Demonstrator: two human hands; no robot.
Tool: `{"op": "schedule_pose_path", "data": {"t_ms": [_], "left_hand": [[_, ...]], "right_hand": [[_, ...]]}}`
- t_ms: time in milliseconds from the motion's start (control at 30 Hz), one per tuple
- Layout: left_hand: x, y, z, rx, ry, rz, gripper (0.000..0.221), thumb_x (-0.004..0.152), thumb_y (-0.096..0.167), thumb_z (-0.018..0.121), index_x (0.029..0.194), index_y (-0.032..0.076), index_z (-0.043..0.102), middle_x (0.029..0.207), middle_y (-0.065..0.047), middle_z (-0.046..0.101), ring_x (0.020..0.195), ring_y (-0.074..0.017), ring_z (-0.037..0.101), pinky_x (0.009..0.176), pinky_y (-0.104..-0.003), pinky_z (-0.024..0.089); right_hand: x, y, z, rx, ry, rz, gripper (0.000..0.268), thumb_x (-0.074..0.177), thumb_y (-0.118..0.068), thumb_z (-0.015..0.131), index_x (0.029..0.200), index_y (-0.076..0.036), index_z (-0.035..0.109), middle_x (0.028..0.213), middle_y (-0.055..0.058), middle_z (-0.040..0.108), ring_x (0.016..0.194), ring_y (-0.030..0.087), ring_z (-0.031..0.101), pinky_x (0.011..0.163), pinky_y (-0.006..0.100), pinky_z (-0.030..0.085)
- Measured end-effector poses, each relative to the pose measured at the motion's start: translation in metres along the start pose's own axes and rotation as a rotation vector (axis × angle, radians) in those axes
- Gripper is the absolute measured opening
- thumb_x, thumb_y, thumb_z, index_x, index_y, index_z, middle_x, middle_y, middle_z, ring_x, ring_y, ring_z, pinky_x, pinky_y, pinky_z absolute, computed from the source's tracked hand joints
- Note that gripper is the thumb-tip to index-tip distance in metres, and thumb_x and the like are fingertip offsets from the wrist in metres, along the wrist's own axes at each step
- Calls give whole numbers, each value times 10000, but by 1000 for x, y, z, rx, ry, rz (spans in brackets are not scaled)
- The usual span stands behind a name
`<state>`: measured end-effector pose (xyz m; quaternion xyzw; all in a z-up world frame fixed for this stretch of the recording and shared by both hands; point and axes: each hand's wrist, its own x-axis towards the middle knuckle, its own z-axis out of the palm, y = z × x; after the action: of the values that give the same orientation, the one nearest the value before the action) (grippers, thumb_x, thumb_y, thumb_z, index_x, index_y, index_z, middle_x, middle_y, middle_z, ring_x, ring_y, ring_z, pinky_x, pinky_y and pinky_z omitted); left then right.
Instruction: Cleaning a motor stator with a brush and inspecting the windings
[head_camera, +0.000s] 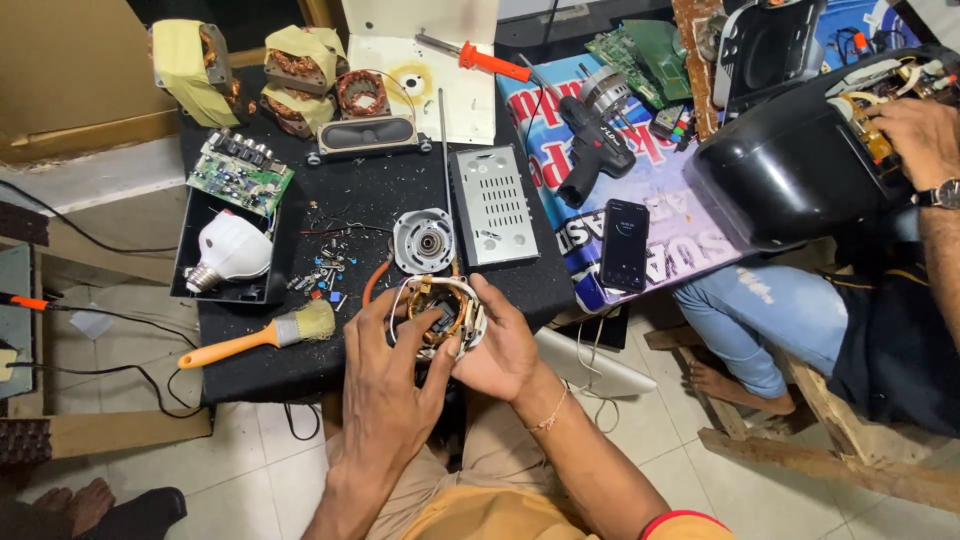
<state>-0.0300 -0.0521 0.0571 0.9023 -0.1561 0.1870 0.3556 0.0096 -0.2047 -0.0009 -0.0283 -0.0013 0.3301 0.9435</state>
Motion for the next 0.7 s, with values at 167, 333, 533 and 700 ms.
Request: {"op": "schedule_pose_path", "data": {"t_ms": [167, 333, 533, 700], "left_hand": [[1, 1, 0, -47, -13, -31, 299, 919, 271, 669, 1144, 80, 715, 1342, -185, 489, 1189, -339, 482, 971, -453, 448], [1, -1, 2, -97, -6, -48, 260, 916, 283, 671, 1072, 89, 748, 1339, -177, 511, 1155, -311, 491, 923, -412, 464], [0, -3, 2, -151, -27, -57, 235, 901, 278, 690, 998, 74, 756, 1356, -175, 509, 1173, -300, 486, 926, -405, 473], [-4, -6, 3, -151, -29, -68, 226, 897, 283, 701, 1002, 91, 755, 1353, -184, 498, 1166, -300, 476, 924, -408, 494]], "right_hand": [[0, -1, -1, -5, -36, 4, 414, 1084, -356, 503, 1334, -38, 589, 1281, 136, 667, 1070, 211, 663, 898, 354, 551], [-1, -3, -5, 18, -34, -5, 401, 1084, -345, 505, 1344, -46, 569, 1232, 127, 688, 997, 189, 685, 783, 309, 593], [-2, -3, -5, -5, -71, 8, 412, 1093, -349, 487, 1368, -53, 564, 1236, 155, 698, 947, 193, 714, 761, 289, 602], [-2, -3, -5, -42, -80, 10, 447, 1104, -350, 458, 1409, -27, 513, 1238, 194, 684, 899, 215, 719, 714, 286, 624]]}}
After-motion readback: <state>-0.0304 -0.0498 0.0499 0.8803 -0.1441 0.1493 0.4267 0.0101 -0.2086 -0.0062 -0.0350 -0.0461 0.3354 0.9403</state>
